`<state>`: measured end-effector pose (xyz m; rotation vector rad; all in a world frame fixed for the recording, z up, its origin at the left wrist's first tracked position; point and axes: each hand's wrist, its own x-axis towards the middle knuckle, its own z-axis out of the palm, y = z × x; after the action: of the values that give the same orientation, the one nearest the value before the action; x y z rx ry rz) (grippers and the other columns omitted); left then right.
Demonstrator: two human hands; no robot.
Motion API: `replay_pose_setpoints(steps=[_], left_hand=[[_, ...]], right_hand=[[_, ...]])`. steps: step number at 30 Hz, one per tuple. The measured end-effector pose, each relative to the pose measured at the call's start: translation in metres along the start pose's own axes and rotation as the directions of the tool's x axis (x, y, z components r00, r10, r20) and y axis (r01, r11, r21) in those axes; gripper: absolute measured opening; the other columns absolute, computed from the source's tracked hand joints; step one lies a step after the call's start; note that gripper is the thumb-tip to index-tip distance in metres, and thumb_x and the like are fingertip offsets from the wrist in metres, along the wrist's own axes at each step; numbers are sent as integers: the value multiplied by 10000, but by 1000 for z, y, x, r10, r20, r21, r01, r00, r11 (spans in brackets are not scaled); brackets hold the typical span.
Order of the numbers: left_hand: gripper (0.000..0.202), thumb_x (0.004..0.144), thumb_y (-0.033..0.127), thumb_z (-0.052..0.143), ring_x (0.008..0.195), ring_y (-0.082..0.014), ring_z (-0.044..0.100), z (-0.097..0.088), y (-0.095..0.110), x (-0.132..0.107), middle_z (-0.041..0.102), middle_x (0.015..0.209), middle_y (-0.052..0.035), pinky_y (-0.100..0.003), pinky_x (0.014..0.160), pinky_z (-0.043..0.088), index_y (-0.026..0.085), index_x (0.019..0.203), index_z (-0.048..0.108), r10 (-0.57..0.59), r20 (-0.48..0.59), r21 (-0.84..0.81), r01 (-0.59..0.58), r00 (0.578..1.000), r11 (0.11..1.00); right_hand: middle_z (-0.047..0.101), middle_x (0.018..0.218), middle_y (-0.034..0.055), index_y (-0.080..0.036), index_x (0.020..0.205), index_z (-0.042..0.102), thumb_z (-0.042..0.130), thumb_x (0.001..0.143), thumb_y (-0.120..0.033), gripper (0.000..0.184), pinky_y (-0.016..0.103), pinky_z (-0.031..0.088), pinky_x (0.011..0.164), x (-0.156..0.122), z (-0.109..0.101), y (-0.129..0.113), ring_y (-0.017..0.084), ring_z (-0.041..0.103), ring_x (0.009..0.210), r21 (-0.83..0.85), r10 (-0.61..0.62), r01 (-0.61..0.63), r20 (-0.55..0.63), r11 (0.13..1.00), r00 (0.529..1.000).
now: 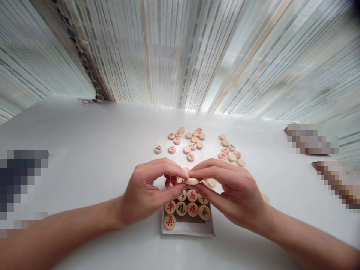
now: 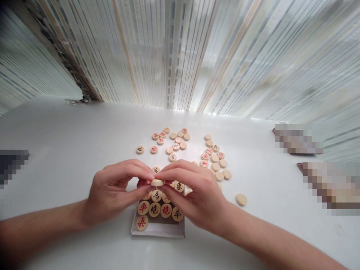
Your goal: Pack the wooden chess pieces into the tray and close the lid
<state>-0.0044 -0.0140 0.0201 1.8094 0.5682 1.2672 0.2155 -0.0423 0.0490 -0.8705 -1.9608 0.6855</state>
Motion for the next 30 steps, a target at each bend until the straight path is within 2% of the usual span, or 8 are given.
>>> replay_pose_setpoints(steps=[5,9,11,14,17,20,25,30], left_hand=[[201,858,61,815,709,-150,718,1,1,-1,816,890,-90,-260,632,605,158,1033,811,-33,-28,-41,32,999,999],[192,856,125,848,726,-164,765,1,2,0,839,855,-79,-243,659,635,165,1044,843,-122,-46,-77,118,991,990],[192,827,128,875,742,-166,793,1,3,1,850,855,-69,-219,680,651,176,1012,862,-187,-66,-94,180,980,979],[197,797,110,890,780,-171,824,2,6,2,861,891,-51,-192,707,669,201,972,875,-286,-84,-172,269,955,948],[187,822,125,873,835,-190,837,3,7,2,862,948,-61,-208,742,685,200,993,873,-379,-51,-249,356,924,901],[209,844,145,857,845,-203,834,3,7,2,861,976,-84,-242,766,692,177,1051,863,-401,7,-261,389,916,884],[198,849,183,861,841,-204,822,2,7,1,857,938,-89,-260,771,688,156,1045,853,-391,7,-224,382,921,897],[104,867,205,856,796,-147,800,2,6,1,853,887,-54,-179,732,651,179,967,858,-381,-4,-193,373,924,907]], right_hand=[[844,947,61,-254,1143,810,776,938,-139,238,329,638,701,-3,2,0,209,789,793,4,26,-26,-57,1000,998],[857,958,61,-260,1157,833,824,912,-181,258,334,695,729,-6,5,1,221,820,808,227,189,-169,-67,959,980],[853,886,65,-238,1129,848,858,887,-224,242,314,703,680,-5,6,2,214,819,741,397,329,-296,-15,869,944],[843,813,64,-224,1112,857,911,835,-258,284,261,688,622,-3,5,3,184,801,657,577,501,-470,119,668,857],[840,808,68,-219,1123,857,939,806,-273,331,237,682,656,0,3,3,164,799,673,648,584,-567,224,509,780],[838,833,75,-212,1161,847,932,819,-303,364,232,678,703,3,1,3,150,793,718,659,608,-622,302,424,735],[835,839,73,-217,1114,862,939,806,-350,344,249,685,712,6,1,1,151,787,720,665,611,-634,326,394,721],[825,787,72,-194,1009,876,963,768,-347,299,266,689,684,4,3,1,180,797,704,645,599,-595,254,480,759]])
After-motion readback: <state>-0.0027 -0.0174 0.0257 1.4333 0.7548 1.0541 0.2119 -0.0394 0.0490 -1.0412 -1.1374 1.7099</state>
